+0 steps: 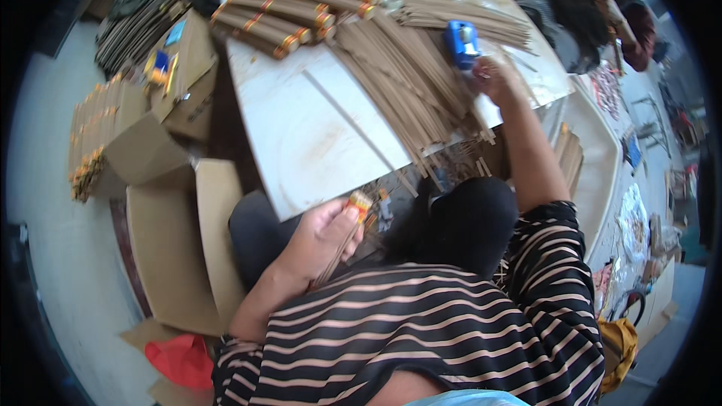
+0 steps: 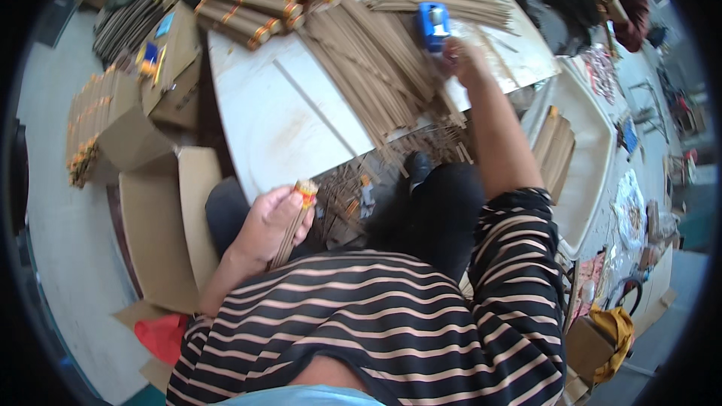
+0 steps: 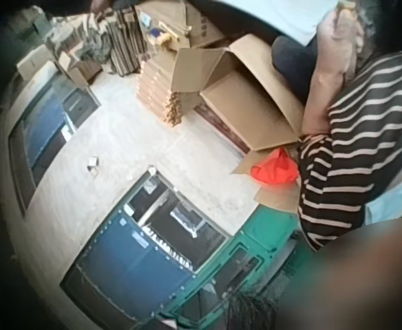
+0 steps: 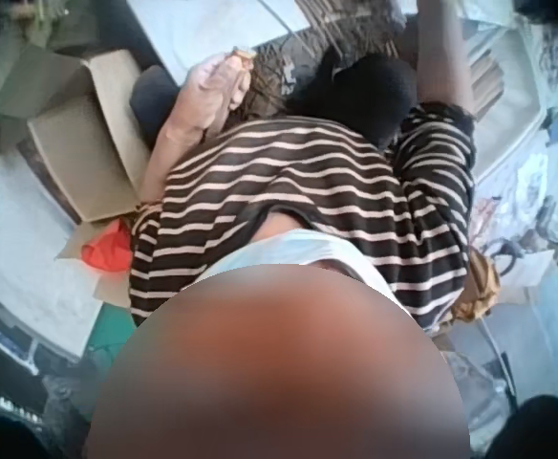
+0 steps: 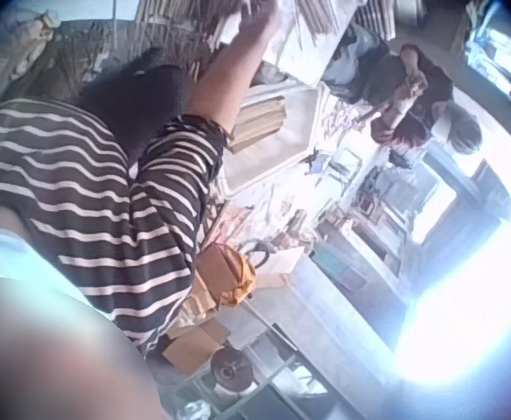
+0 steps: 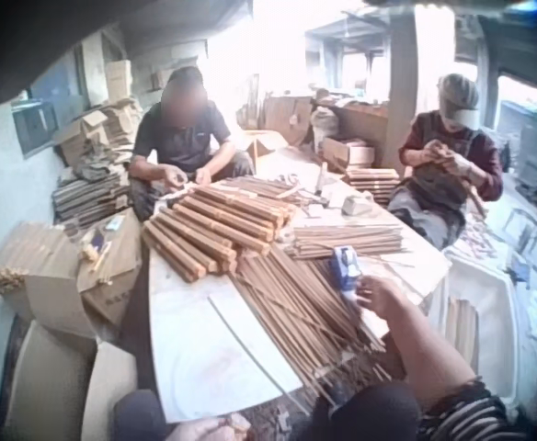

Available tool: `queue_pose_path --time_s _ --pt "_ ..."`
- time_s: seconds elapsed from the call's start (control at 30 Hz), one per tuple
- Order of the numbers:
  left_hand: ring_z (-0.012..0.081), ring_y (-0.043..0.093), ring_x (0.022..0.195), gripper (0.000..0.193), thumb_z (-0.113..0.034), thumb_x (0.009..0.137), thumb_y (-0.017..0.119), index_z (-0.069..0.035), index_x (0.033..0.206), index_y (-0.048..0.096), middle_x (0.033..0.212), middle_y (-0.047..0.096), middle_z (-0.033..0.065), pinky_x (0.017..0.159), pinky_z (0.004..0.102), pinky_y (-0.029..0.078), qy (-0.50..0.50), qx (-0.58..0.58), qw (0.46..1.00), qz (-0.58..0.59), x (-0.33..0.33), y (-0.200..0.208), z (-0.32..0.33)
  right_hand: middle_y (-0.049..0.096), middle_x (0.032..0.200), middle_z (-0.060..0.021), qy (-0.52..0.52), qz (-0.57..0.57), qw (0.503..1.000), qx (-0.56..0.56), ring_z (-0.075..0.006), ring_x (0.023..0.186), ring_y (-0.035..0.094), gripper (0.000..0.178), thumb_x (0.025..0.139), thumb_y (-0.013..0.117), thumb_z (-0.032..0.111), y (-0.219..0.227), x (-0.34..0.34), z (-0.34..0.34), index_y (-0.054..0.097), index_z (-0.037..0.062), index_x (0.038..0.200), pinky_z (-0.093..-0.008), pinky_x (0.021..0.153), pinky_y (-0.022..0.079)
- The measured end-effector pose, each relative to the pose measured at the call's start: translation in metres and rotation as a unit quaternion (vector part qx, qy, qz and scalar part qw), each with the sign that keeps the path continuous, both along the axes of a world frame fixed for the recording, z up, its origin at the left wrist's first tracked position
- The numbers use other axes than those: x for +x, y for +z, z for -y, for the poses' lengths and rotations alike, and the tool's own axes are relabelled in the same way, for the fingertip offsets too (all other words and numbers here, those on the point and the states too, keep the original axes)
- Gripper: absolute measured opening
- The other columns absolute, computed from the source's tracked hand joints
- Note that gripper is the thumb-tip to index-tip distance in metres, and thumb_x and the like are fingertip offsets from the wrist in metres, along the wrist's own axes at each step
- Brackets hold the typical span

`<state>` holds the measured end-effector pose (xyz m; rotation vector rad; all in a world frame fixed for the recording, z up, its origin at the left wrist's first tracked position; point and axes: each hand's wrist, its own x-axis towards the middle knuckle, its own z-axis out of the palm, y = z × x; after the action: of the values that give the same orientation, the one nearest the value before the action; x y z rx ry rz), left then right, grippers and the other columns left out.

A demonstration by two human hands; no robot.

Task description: The person gathers thin wooden sticks from a table, aligns them into bundles, and wraps each bundle with a small paper label. They then place the completed bundles into a cardboard box. The process repeats with additional sticks from the table.

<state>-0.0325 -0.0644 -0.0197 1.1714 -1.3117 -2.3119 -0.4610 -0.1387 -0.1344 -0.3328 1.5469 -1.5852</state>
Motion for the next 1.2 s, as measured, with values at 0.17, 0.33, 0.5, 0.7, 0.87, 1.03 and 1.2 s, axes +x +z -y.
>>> queue_pose_path --time_s 0.17,0.33,0.5,0.7,0.87,1.03,1.2 --pt "0.0060 0.047 0.051 0.037 -0.035 0.092 0.051 0.001 0.097 0.052 0.071 0.054 0.0036 0.044 0.0172 0.038 0.035 -0.005 0.998 -0.049 0.020 -0.008 0.009 0.060 0.091 -0.0068 0.236 0.076 0.960 -0.132 -0.0181 0.088 0.058 0.018 0.089 0.054 0.021 0.076 0.087 -0.054 0.053 0.0049 0.095 -0.0332 0.082 0.046" --pt "0.0048 0.048 0.051 0.033 -0.032 0.090 0.055 0.000 0.097 0.053 0.070 0.054 0.0027 0.044 0.0159 0.037 0.051 -0.018 0.994 -0.093 0.026 -0.006 -0.005 0.057 0.081 -0.0073 0.399 -0.011 0.890 -0.221 -0.0197 0.084 0.056 0.017 0.085 0.059 0.022 0.117 0.207 -0.116 0.053 0.0075 0.079 -0.0322 0.077 0.044" --pt "0.0038 0.046 0.051 0.027 -0.025 0.089 0.058 0.001 0.097 0.054 0.068 0.053 0.0003 0.045 0.0158 0.036 0.048 -0.068 0.994 -0.076 0.032 0.006 -0.015 0.052 0.083 0.0008 0.480 -0.039 0.845 -0.231 -0.0069 0.074 0.048 0.009 0.087 0.060 0.011 0.126 0.257 -0.139 0.057 0.0039 0.084 -0.0210 0.065 0.041" --pt "0.0046 0.045 0.052 0.027 -0.021 0.087 0.061 0.002 0.099 0.053 0.069 0.052 0.0005 0.047 0.0177 0.038 0.043 -0.095 0.993 -0.055 0.037 0.010 -0.027 0.051 0.082 -0.0010 0.491 -0.140 0.840 -0.180 -0.0081 0.074 0.050 0.011 0.085 0.063 0.013 0.139 0.278 -0.142 0.059 0.0026 0.085 -0.0233 0.066 0.044" --pt "0.0049 0.047 0.055 0.023 -0.016 0.086 0.060 0.002 0.099 0.053 0.069 0.052 0.0005 0.048 0.0188 0.039 0.038 -0.118 0.989 -0.078 0.043 0.005 -0.030 0.053 0.082 -0.0021 0.490 -0.214 0.828 -0.172 -0.0100 0.077 0.051 0.012 0.084 0.065 0.013 0.141 0.283 -0.141 0.060 0.0022 0.085 -0.0242 0.068 0.044" --pt "0.0029 0.045 0.053 0.023 -0.013 0.086 0.062 0.002 0.100 0.052 0.071 0.052 0.0000 0.046 0.0166 0.037 0.034 -0.132 0.988 -0.070 0.045 0.004 -0.029 0.051 0.081 0.0004 0.514 -0.242 0.812 -0.133 -0.0089 0.076 0.046 0.015 0.083 0.066 0.017 0.151 0.286 -0.138 0.058 0.0044 0.081 -0.0234 0.069 0.039" --pt "0.0030 0.045 0.054 0.020 -0.011 0.086 0.061 0.002 0.098 0.053 0.072 0.053 0.0003 0.047 0.0167 0.038 0.031 -0.142 0.987 -0.063 0.045 0.004 -0.028 0.053 0.081 -0.0025 0.503 -0.264 0.816 -0.104 -0.0111 0.076 0.051 0.013 0.082 0.066 0.014 0.156 0.288 -0.138 0.060 0.0020 0.084 -0.0249 0.069 0.042"
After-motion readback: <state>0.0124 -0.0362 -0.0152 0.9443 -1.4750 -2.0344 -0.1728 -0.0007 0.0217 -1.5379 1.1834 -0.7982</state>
